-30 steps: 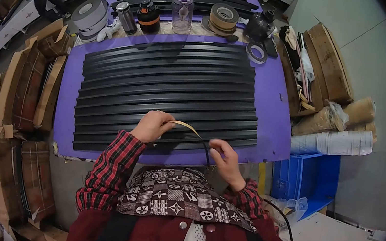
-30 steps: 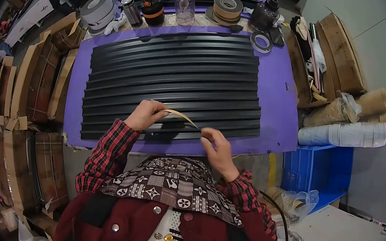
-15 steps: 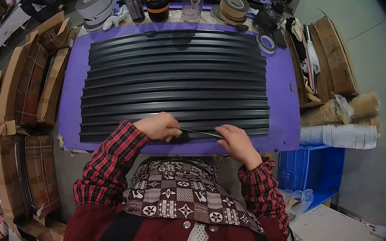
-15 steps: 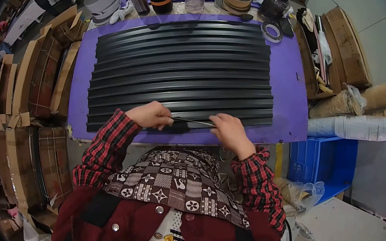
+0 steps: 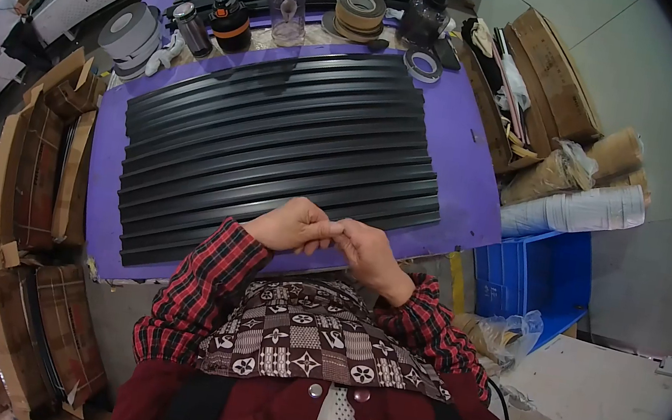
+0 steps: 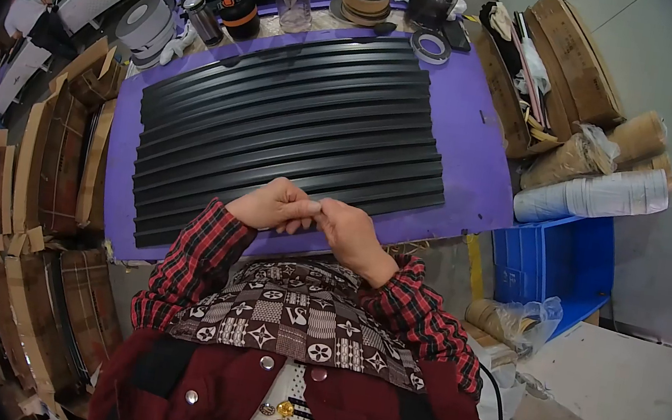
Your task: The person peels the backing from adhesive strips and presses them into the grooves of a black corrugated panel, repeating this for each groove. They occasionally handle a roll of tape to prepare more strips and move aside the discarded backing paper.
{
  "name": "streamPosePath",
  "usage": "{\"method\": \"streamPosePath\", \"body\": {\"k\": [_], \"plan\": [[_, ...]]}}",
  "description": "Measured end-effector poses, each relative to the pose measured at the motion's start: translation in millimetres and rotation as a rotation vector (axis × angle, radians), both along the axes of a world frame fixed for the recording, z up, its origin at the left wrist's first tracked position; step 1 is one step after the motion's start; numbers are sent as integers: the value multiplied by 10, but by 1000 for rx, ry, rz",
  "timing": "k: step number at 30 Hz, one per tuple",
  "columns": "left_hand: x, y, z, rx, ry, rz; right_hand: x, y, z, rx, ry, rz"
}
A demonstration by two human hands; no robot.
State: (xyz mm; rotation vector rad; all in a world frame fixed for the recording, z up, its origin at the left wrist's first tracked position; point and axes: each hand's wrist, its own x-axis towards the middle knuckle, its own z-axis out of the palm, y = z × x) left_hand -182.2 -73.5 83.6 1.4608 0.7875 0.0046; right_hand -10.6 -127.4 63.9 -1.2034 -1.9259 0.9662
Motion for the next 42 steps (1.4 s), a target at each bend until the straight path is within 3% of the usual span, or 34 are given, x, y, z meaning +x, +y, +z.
{"method": "streamPosePath", "body": {"k": [3, 6, 14, 16, 17, 18, 19, 20, 22, 24, 26, 28, 31, 36, 39, 41, 42], "plan": [[-19, 9, 13, -15, -239, 506, 117, 45, 141, -129, 71, -91], [0, -59, 83, 80, -260, 639, 212, 83, 132, -141, 110, -112], [170, -234, 120, 44, -213, 604, 236, 148, 110, 18, 77, -25], [159, -234, 143, -21, -257, 566, 265, 149, 92, -398, 390, 75], [160, -241, 146, -88, -307, 527, 262, 151, 75, -399, 392, 74], [181, -257, 138, -90, -306, 529, 249, 161, 56, -522, 607, 159], [217, -285, 127, -297, -511, 544, 243, 172, 47, -644, 821, 249], [248, -317, 120, -504, -715, 553, 244, 177, 54, -647, 821, 253], [291, -371, 125, -579, -814, 566, 241, 201, 80, -543, 968, 351], [359, -405, 188, -658, -912, 573, 232, 192, 61, -463, 969, 280], [421, -425, 278, -498, -901, 671, 211, 180, 90, -383, 967, 209], [442, -402, 299, -445, -869, 715, 188, 156, 193, -231, 926, -7], [459, -394, 282, -336, -808, 770, 239, 192, 139, -60, 761, -3], [474, -409, 254, -261, -787, 765, 240, 220, 191, -41, 818, 115], [459, -419, 198, -464, -866, 737, 234, 215, 186, 1, 803, 141], [480, -432, 155, -757, -1033, 726, 231, 208, 207, 3, 800, 154], [477, -434, 129, -750, -1039, 733, 237, 206, 244, 0, 718, 135]]}}
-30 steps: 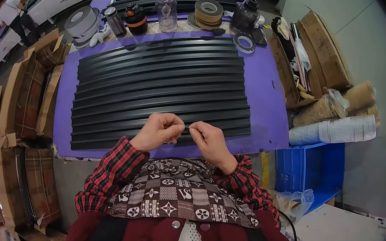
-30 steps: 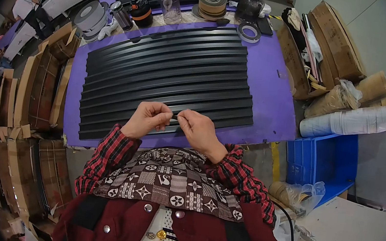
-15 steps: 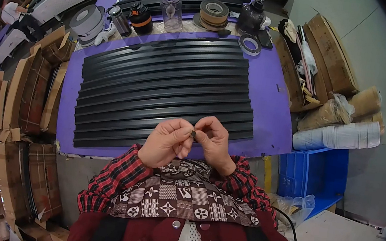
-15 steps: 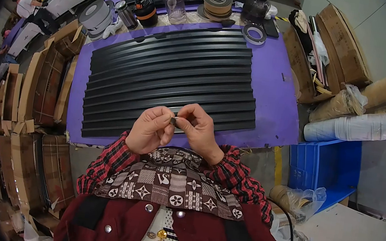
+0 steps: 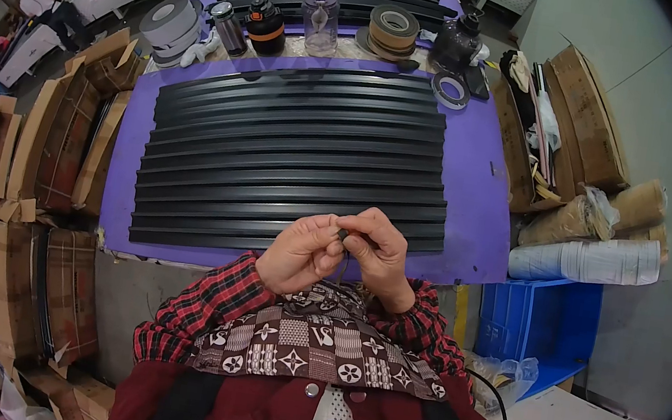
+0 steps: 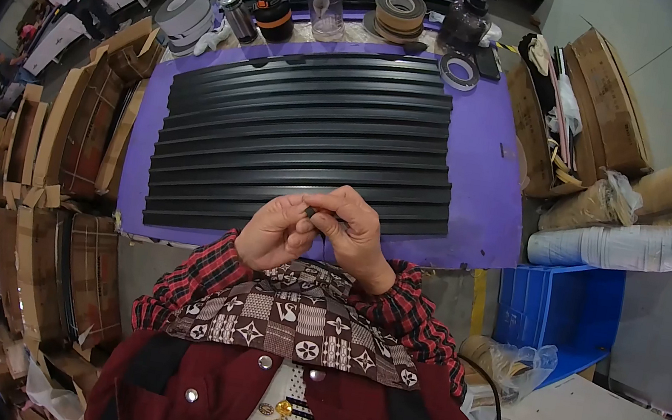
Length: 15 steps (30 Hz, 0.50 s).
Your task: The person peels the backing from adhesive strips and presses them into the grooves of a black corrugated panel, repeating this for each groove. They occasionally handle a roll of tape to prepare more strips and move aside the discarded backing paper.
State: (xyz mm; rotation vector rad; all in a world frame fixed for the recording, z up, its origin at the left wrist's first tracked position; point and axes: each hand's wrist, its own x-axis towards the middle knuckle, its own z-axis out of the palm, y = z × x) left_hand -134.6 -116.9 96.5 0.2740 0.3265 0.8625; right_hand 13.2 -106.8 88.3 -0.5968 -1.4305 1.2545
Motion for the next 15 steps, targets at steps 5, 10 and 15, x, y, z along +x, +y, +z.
{"method": "streamPosePath", "body": {"k": [5, 10, 15], "plan": [[-1, -52, 21, 302, 538, 194, -1, 41, 3, 200, -256, -112], [-39, -44, 46, 366, 623, 211, -86, -16, -70, 275, -174, -239], [-20, -43, 4, 209, 431, 158, -129, -79, -162, 197, -45, -282]]}}
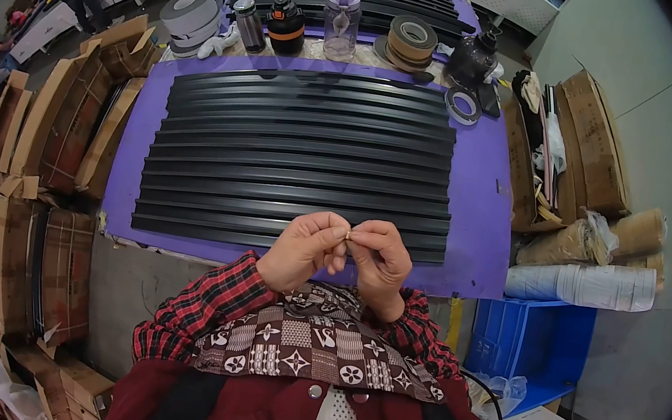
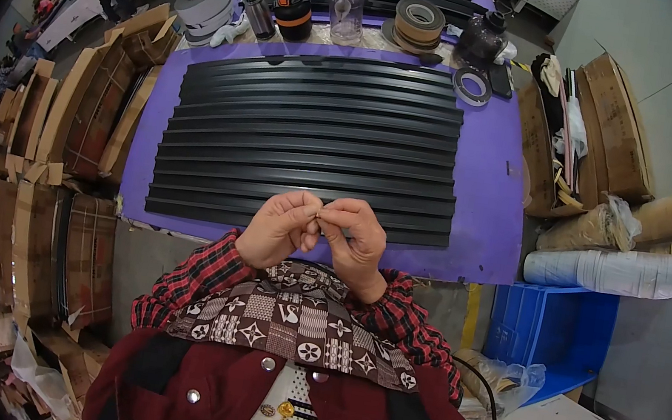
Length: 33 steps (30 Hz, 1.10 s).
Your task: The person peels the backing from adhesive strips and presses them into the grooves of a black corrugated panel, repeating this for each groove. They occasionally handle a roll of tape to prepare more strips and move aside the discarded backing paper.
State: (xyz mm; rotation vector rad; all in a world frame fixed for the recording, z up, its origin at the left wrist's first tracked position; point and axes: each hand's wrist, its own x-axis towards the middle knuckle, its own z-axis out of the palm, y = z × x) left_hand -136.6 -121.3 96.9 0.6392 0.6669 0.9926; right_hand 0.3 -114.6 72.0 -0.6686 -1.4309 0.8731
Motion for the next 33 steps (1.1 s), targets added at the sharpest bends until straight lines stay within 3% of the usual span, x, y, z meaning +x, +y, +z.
{"method": "streamPosePath", "body": {"k": [2, 4, 5, 14, 16, 18, 20, 22, 23, 24, 25, 27, 28, 29, 30, 33], "plan": [[29, 4, -105, -19, -255, -17, 19, 9, 0, -71, 68, 9], [17, 28, -167, -61, -266, 37, 72, 83, 79, -224, 506, 64], [-2, 48, -209, -106, -277, 91, 202, 119, 151, -274, 598, 95], [-648, 325, -883, -139, -447, 488, 1730, 514, 182, -49, 1084, 65], [-727, 332, -880, -115, -519, 560, 2198, 532, 136, -160, 1247, 113], [-757, 328, -846, -122, -548, 665, 2719, 568, -25, -83, 1282, 135], [-872, 318, -1092, -14, -672, 621, 2973, 578, 13, 18, 1225, -3], [-876, 300, -1168, -128, -626, 754, 3494, 597, -165, -60, 1207, 134], [-934, 288, -1336, -154, -674, 752, 3641, 600, -189, -64, 1184, 45], [-894, 268, -1334, -308, -582, 887, 3668, 617, -117, -66, 1157, -47], [-929, 216, -1495, -295, -496, 866, 3683, 645, -70, -9, 1192, -201], [-932, 170, -1746, -344, -226, 896, 3956, 644, -44, -77, 1090, -142], [-931, 167, -1788, -345, -224, 902, 4118, 679, -43, -131, 990, -87], [-940, 162, -1802, -371, -105, 906, 4198, 743, 12, -114, 987, -292], [-960, 156, -1805, -396, 13, 908, 4355, 802, 10, -119, 989, -289], [-1120, 245, -1804, -392, -105, 890, 4961, 949, 67, -74, 761, -248]]}}
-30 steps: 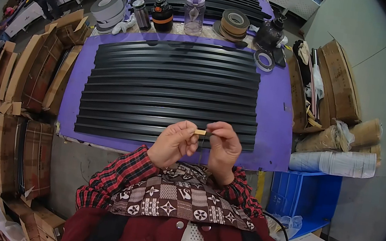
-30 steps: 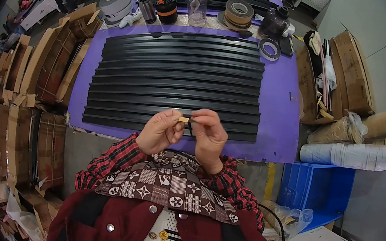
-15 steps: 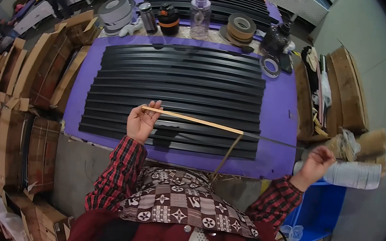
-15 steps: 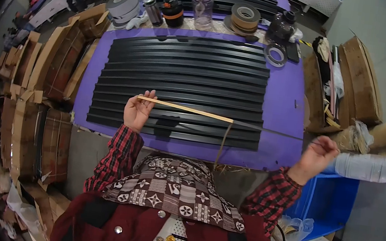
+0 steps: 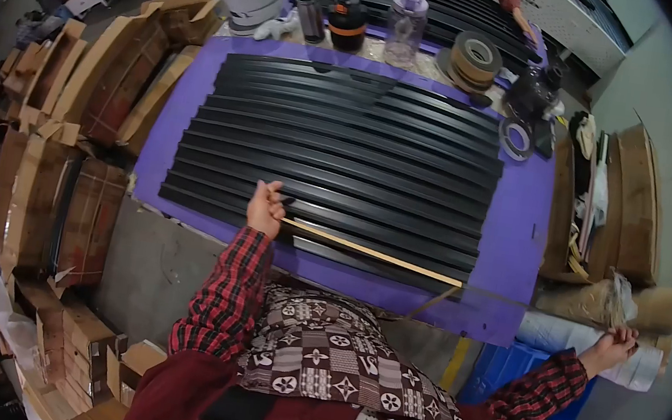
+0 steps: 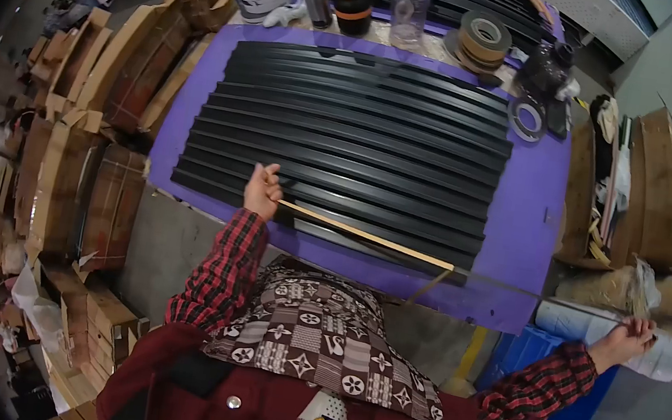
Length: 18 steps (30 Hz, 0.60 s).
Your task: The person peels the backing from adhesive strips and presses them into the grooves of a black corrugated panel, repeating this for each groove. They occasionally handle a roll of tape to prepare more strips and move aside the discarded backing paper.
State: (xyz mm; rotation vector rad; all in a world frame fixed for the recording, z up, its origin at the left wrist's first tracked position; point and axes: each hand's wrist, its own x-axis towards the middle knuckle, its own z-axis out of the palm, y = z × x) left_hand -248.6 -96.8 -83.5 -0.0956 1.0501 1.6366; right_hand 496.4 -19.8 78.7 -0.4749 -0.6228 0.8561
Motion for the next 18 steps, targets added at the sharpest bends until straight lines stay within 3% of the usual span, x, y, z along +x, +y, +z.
{"method": "streamPosePath", "body": {"k": [2, 3, 5, 8, 11, 12, 13, 15, 18], "plan": [[-92, 148, 81, 0, 65, -7, 64, 169, 210, 9, -45, -179], [-131, 242, 126, -31, 80, -17, -75, 222, 404, 47, 28, -120], [-267, 414, 90, -2, 83, -67, -78, 357, 631, -66, -204, -245], [-309, 644, 120, 10, 74, -60, -503, 502, 1065, -54, -234, -326], [-249, 816, 7, -1, 156, -74, -97, 786, 1435, -254, -457, -445], [-108, 854, -168, 38, 208, -188, 109, 904, 1593, -307, -540, -447], [181, 895, -309, 214, -252, -350, 85, 1131, 1779, -319, -601, -455], [622, 943, -219, 472, 475, -912, -513, 1645, 2149, -278, -728, -448], [561, 923, 539, 661, 896, -1245, -2511, 2332, 2126, -220, -890, -221]]}}
